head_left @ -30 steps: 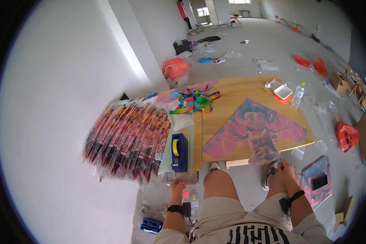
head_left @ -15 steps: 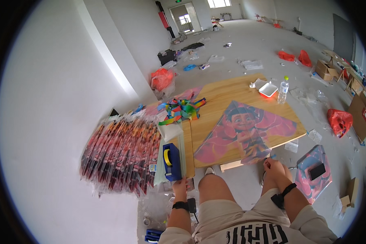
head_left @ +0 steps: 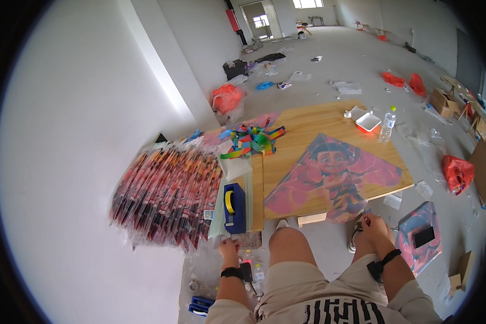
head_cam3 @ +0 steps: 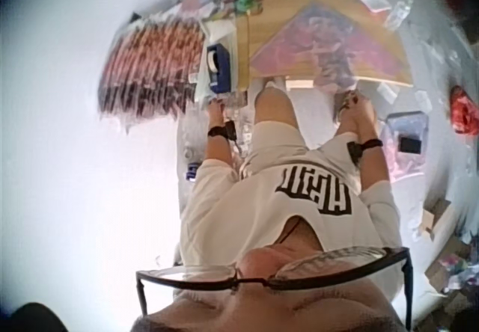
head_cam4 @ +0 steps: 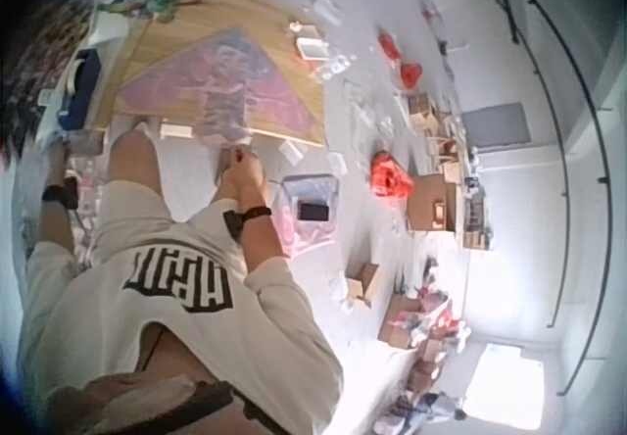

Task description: The recorder is assembling colorful kites on a large table.

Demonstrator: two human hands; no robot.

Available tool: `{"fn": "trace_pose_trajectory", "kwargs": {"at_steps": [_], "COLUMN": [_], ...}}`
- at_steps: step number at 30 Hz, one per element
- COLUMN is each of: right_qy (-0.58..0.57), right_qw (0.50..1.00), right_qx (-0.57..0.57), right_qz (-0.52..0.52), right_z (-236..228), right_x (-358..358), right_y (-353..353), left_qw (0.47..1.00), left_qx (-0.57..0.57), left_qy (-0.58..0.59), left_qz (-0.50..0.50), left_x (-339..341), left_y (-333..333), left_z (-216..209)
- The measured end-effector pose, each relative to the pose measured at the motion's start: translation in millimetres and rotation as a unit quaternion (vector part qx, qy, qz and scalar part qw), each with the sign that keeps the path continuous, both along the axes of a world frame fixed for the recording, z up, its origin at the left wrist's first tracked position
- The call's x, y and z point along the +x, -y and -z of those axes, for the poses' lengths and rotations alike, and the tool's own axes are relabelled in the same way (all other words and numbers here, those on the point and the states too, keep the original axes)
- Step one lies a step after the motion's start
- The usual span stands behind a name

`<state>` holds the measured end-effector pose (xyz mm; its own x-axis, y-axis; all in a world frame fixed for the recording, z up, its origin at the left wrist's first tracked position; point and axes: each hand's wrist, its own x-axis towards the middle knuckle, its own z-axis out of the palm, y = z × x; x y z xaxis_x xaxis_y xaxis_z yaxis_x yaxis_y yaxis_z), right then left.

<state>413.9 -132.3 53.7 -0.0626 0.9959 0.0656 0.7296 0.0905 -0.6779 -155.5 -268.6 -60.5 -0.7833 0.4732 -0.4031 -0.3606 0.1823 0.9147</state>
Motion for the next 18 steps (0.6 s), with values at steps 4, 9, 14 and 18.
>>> {"fn": "trace_pose_trajectory", "kwargs": {"at_steps": [4,9,14,18], "right_qy": [0.002,0.012,-0.004,0.008], "right_qw": [1.000,0.999,0.999,1.000], "right_qx": [0.014,0.032,0.048,0.021], "right_qz": [0.012,0.012,0.003,0.009], "right_z": [8.2,16.5,17.4,14.8], "right_x": [11.6,14.2,12.1,14.0], "right_y": [-4.4,-5.3,-4.3,-2.3], "left_qw": [0.994,0.998,0.998,0.998], "left_qx": [0.052,0.012,0.016,-0.001], "left_qy": [0.020,-0.005,-0.003,-0.045], "left_qz": [-0.097,-0.062,-0.063,-0.045], "left_x": [-17.1,-26.2,-32.5,-28.9], "left_y": [-0.4,-9.6,-15.5,-14.0], "left_z": [-5.2,-9.4,-2.8,-5.0]}}
